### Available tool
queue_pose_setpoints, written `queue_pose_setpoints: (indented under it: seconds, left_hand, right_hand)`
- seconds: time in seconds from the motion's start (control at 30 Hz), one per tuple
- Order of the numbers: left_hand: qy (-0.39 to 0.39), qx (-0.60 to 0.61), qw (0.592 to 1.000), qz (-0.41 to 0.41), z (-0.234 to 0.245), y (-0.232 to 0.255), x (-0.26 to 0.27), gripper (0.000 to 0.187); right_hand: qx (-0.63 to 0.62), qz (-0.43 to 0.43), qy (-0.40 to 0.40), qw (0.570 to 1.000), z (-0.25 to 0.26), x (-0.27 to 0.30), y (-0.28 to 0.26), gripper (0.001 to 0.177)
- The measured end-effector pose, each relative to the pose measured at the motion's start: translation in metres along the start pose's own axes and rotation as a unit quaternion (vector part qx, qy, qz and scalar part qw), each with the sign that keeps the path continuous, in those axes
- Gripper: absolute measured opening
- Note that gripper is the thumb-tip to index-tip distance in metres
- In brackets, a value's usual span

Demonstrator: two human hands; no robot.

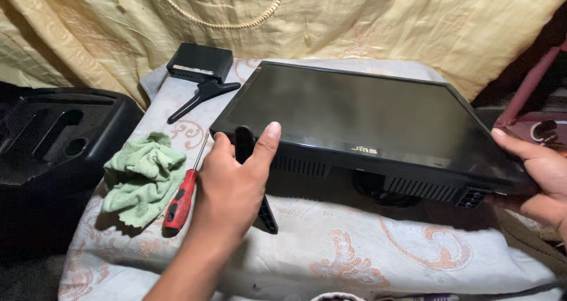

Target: The person uses a screwdriver to attach a stand to a small television, then wipes the screen with a cloth, and finally secures the stand with screws.

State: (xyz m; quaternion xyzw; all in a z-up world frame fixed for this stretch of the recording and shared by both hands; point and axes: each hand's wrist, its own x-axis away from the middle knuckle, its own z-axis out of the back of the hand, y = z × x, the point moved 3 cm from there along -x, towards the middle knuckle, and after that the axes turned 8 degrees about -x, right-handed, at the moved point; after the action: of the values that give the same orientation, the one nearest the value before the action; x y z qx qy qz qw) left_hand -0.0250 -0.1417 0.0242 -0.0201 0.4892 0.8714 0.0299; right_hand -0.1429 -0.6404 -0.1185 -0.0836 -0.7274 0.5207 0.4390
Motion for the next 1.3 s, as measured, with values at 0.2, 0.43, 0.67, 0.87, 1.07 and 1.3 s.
queue_pose_setpoints:
  seconds: [0.2,0.43,0.67,0.87,1.07,1.3]
  left_hand:
    - [0.036,0.014,0.999,0.008,-0.008,0.0,-0.003,0.043]
    - [0.086,-0.001,0.992,-0.098,-0.014,-0.012,-0.015,0.041]
    - [0.076,-0.019,0.991,-0.106,-0.028,-0.008,-0.04,0.028]
    - [0.042,-0.027,0.993,-0.109,-0.034,-0.003,-0.07,0.02]
    - [0.0,-0.01,0.989,-0.144,-0.043,-0.006,-0.111,0.018]
    - [-0.027,-0.005,0.988,-0.154,-0.052,-0.016,-0.148,0.018]
  right_hand:
    - [-0.02,0.003,-0.004,1.0,-0.006,0.013,-0.003,0.03]
    - [-0.063,-0.002,-0.022,0.998,0.001,0.006,0.004,0.027]
    - [-0.091,0.034,-0.073,0.993,0.03,-0.001,0.024,0.026]
    - [-0.176,0.0,-0.03,0.984,0.003,0.037,0.02,0.024]
    - [-0.143,0.022,-0.021,0.989,-0.017,0.06,0.017,0.025]
    - [-0.154,0.056,0.003,0.986,-0.035,0.075,0.019,0.02]
